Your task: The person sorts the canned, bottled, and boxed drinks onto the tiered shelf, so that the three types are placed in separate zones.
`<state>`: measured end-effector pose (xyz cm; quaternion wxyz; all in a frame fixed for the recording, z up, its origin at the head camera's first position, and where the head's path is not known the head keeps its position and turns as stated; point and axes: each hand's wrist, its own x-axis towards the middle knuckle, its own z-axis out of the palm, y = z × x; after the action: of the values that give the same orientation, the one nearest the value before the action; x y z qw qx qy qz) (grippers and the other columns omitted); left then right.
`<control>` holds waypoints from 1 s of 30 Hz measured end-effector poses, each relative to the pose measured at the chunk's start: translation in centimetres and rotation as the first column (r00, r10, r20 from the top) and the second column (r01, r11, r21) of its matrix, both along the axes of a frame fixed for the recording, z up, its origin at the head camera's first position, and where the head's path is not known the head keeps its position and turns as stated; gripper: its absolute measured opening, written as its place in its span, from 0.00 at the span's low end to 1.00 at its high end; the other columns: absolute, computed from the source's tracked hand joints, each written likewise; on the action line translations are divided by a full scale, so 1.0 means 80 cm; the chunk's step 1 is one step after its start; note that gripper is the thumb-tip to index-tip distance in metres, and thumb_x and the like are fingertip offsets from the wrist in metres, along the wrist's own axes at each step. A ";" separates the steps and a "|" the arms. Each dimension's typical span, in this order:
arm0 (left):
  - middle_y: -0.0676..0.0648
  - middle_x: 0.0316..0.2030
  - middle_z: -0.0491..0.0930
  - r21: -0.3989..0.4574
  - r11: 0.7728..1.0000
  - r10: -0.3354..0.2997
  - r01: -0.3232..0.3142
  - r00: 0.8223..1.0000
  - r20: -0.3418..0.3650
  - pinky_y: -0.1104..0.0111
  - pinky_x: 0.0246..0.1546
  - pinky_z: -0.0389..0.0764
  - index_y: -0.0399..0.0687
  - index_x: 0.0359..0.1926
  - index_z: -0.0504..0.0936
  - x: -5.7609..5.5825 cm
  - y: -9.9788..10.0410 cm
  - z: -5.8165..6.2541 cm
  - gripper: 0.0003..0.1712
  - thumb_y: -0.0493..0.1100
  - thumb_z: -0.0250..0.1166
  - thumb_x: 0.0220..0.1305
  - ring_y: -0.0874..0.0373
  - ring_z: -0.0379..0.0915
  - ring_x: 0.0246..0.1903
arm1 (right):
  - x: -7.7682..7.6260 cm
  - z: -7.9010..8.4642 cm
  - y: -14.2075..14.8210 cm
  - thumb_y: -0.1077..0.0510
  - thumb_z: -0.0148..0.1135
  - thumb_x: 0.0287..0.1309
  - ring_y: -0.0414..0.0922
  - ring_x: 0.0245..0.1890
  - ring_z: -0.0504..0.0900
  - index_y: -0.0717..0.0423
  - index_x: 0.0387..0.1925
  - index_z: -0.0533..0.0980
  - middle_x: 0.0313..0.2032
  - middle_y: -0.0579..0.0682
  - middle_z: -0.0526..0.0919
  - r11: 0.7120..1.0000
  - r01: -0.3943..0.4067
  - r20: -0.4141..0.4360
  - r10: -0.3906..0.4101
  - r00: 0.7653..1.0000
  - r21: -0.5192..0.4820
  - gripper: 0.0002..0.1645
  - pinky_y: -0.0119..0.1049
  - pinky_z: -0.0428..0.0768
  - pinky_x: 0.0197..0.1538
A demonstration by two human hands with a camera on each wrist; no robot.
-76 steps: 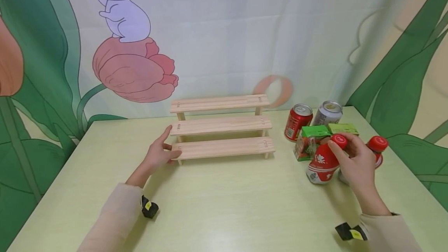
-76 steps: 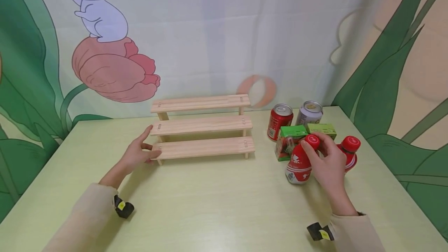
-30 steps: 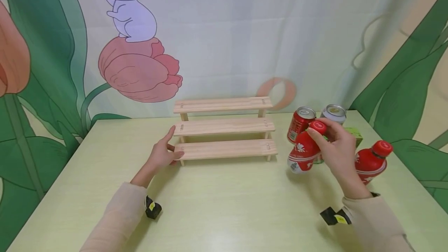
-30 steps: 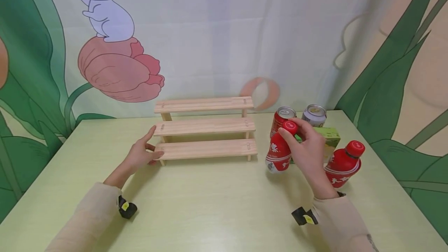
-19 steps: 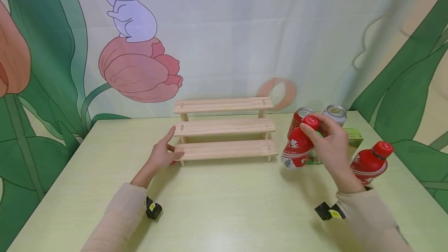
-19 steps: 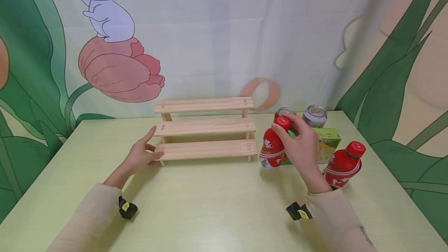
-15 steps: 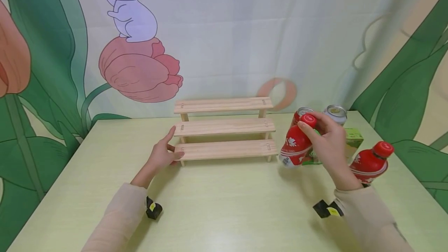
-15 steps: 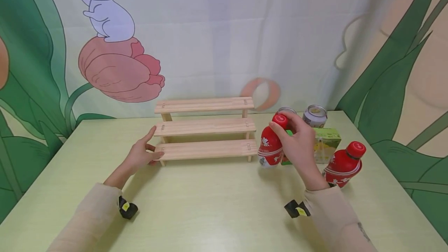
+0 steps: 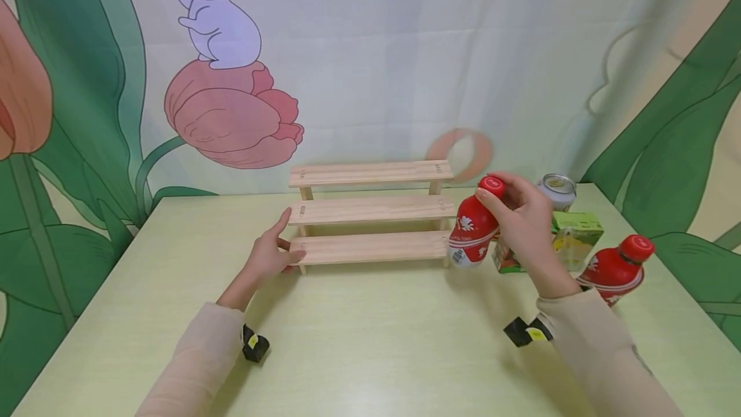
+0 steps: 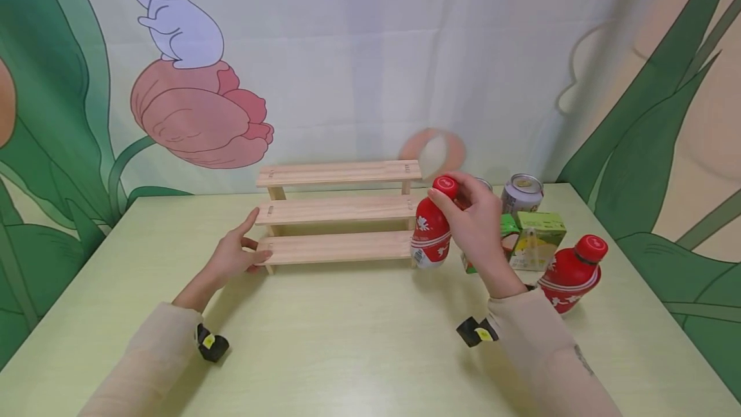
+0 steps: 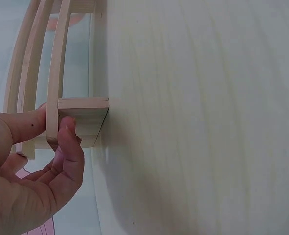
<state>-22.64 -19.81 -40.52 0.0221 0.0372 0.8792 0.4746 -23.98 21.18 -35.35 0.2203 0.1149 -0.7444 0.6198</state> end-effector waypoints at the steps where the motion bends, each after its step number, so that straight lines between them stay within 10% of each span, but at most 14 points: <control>1: 0.34 0.33 0.74 0.000 1.000 0.000 0.000 1.000 0.001 0.61 0.22 0.81 0.52 0.71 0.42 0.000 0.000 0.000 0.52 0.31 0.65 0.54 0.57 0.73 0.18 | -0.013 -0.011 0.005 0.56 0.68 0.49 0.48 0.44 0.76 0.55 0.52 0.74 0.47 0.55 0.78 1.000 -0.005 -0.014 0.005 1.000 -0.004 0.26 0.36 0.80 0.41; 12: 0.34 0.33 0.73 0.006 1.000 -0.005 0.005 1.000 -0.004 0.62 0.22 0.81 0.52 0.71 0.42 0.001 -0.001 0.001 0.52 0.31 0.65 0.54 0.57 0.73 0.19 | -0.023 0.009 -0.023 0.56 0.68 0.49 0.48 0.39 0.78 0.56 0.50 0.75 0.43 0.54 0.80 0.999 -0.046 -0.040 0.045 0.998 -0.022 0.25 0.37 0.81 0.40; 19: 0.34 0.33 0.74 0.013 1.000 -0.003 0.003 1.000 0.000 0.62 0.21 0.80 0.51 0.71 0.42 0.001 -0.001 0.000 0.52 0.31 0.65 0.54 0.57 0.73 0.18 | 0.029 0.071 -0.067 0.51 0.62 0.55 0.46 0.38 0.76 0.60 0.50 0.74 0.42 0.57 0.79 0.991 0.029 -0.005 -0.029 1.000 0.133 0.24 0.36 0.80 0.42; 30: 0.33 0.33 0.75 0.006 1.000 0.004 -0.004 1.000 0.001 0.62 0.20 0.80 0.52 0.71 0.43 0.001 -0.001 0.001 0.52 0.31 0.65 0.54 0.57 0.73 0.17 | 0.024 0.088 -0.092 0.59 0.60 0.56 0.42 0.40 0.74 0.64 0.52 0.72 0.44 0.58 0.78 0.998 0.009 0.072 -0.014 0.997 0.062 0.22 0.31 0.79 0.41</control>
<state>-22.56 -19.87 -40.47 0.0215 0.0354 0.8779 0.4771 -22.04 13.83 -28.33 0.1933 0.0949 -0.7712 0.5991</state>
